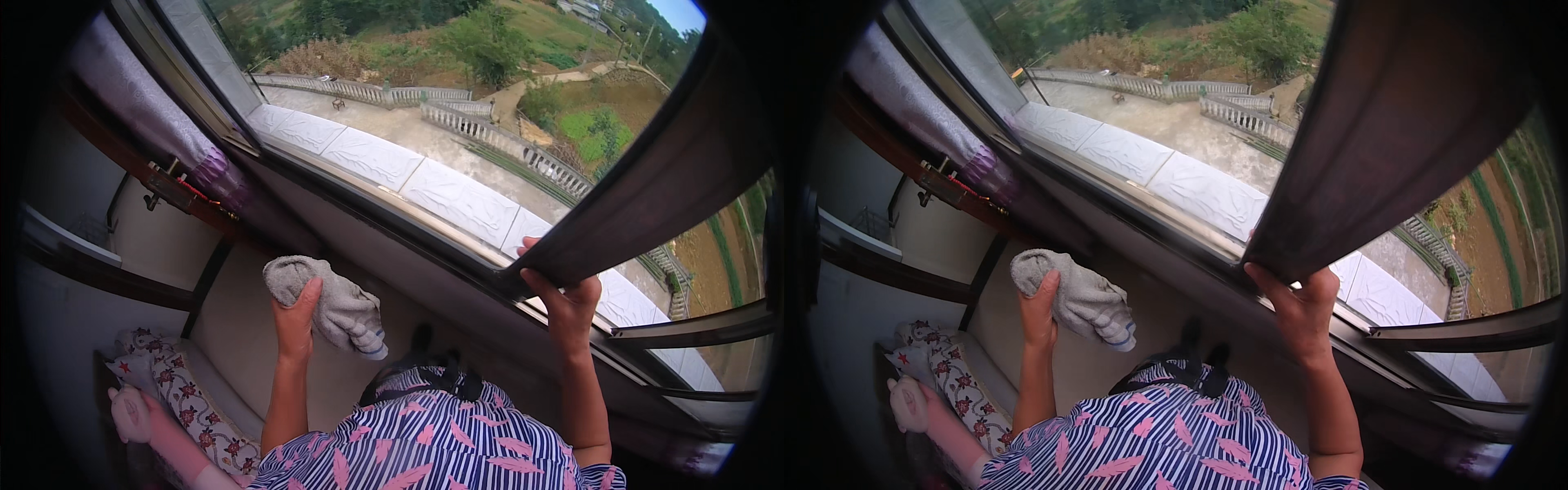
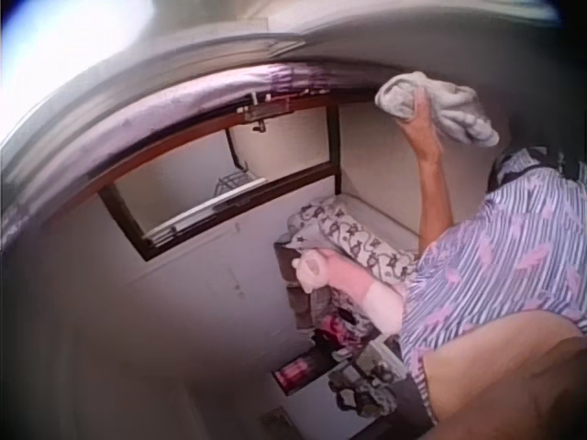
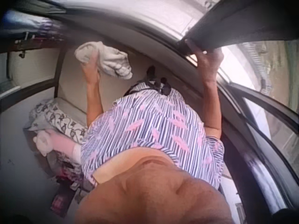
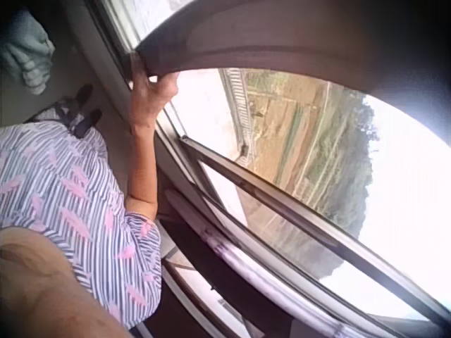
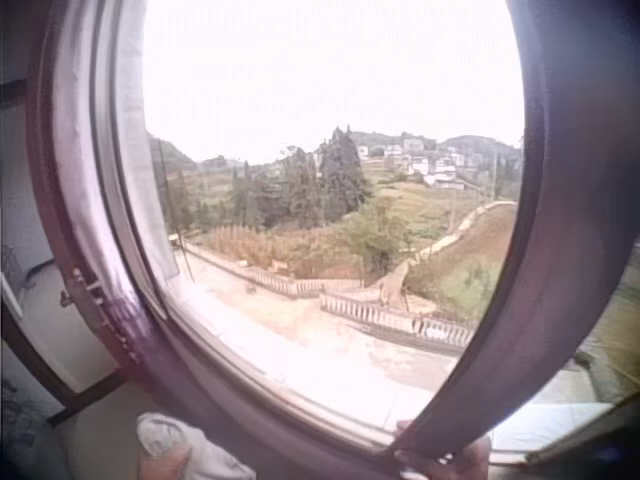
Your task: The person wipes the metal window frame and sill with a gray cloth, repeatedly folding and repositioning the cloth to clean different sections. They then use a blue toothbrush to scrub the narrow crevices of the frame before wiping again with the cloth.
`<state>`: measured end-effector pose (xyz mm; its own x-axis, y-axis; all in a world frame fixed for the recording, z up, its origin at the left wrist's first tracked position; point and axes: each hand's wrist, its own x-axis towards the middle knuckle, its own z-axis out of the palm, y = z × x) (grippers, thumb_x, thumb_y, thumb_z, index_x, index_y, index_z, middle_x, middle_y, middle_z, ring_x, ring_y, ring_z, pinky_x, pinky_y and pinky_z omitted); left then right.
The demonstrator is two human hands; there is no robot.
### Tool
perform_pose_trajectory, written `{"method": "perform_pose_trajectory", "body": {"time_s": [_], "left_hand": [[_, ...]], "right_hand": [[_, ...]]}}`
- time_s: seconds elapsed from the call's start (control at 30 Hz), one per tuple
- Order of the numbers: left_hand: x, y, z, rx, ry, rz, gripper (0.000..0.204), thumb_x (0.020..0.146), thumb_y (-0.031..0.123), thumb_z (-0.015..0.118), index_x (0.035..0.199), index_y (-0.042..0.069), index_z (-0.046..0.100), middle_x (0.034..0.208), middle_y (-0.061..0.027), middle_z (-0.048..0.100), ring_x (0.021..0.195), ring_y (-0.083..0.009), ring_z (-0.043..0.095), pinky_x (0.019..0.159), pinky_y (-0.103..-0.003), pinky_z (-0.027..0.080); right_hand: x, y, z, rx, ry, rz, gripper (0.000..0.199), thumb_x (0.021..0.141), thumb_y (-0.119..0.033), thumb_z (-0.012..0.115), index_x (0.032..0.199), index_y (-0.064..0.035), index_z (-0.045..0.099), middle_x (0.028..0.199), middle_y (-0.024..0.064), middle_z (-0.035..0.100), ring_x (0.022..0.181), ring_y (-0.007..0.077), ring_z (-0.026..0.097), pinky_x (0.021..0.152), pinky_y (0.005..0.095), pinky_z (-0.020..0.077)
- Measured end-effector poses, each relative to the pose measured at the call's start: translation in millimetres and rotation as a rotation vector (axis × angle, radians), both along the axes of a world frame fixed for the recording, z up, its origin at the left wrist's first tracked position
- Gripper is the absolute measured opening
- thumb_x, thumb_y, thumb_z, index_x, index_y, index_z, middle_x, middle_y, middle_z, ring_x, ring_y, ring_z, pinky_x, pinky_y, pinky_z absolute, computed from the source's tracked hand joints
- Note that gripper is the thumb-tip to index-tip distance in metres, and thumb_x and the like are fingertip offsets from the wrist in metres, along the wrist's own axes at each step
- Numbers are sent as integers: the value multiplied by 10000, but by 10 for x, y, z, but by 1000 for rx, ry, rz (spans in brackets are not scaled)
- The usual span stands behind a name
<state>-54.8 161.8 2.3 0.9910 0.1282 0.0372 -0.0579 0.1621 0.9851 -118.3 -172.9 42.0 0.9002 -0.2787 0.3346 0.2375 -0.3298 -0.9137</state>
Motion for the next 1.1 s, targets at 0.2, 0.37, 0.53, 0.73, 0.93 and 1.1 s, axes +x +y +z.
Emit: {"method": "perform_pose_trajectory", "body": {"time_s": [0.2,0.37,0.53,0.73,0.93,1.1], "left_hand": [[751,251,9,7,-113,147,157,893,106,680,1022,35,627,966,-5,630,860,-98,587,809,-268,481],[1720,416,143,239,-283,129,237,871,215,741,977,35,629,912,20,596,822,-78,530,769,-255,448],[2480,649,200,651,-147,34,426,936,345,647,1091,-52,629,985,-38,627,845,-118,539,745,-295,462],[2873,249,-104,584,-473,-622,445,996,322,524,1135,-95,588,1029,-102,647,865,-184,573,761,-341,476],[2101,-232,615,924,-555,-726,398,974,287,513,1011,-89,635,845,-195,664,791,-278,612,750,-401,469],[1722,-569,771,853,-570,-821,264,953,177,560,1002,-78,611,785,-161,645,704,-238,584,658,-386,442]], "right_hand": [[-601,-132,107,-551,-559,-813,816,794,-24,749,1463,-13,282,1521,206,216,1380,344,299,1135,465,270],[-898,-377,186,-1130,-548,-1146,753,825,3,699,1469,-58,313,1575,211,107,1467,362,97,1171,521,109],[-885,-337,259,-1293,-484,-1080,636,859,49,596,1444,-53,370,1578,234,98,1468,411,64,1162,542,78],[-958,-741,102,-1184,-448,-1243,434,905,79,502,1322,-31,549,1461,169,435,1409,312,337,1154,445,241],[-1154,-767,122,-1266,-309,-1487,504,885,85,480,1368,-54,515,1427,143,475,1340,310,432,1121,443,305],[-1365,-819,205,-1384,-116,-1675,552,831,88,539,1352,-96,539,1395,125,487,1308,329,439,1094,451,326]]}}
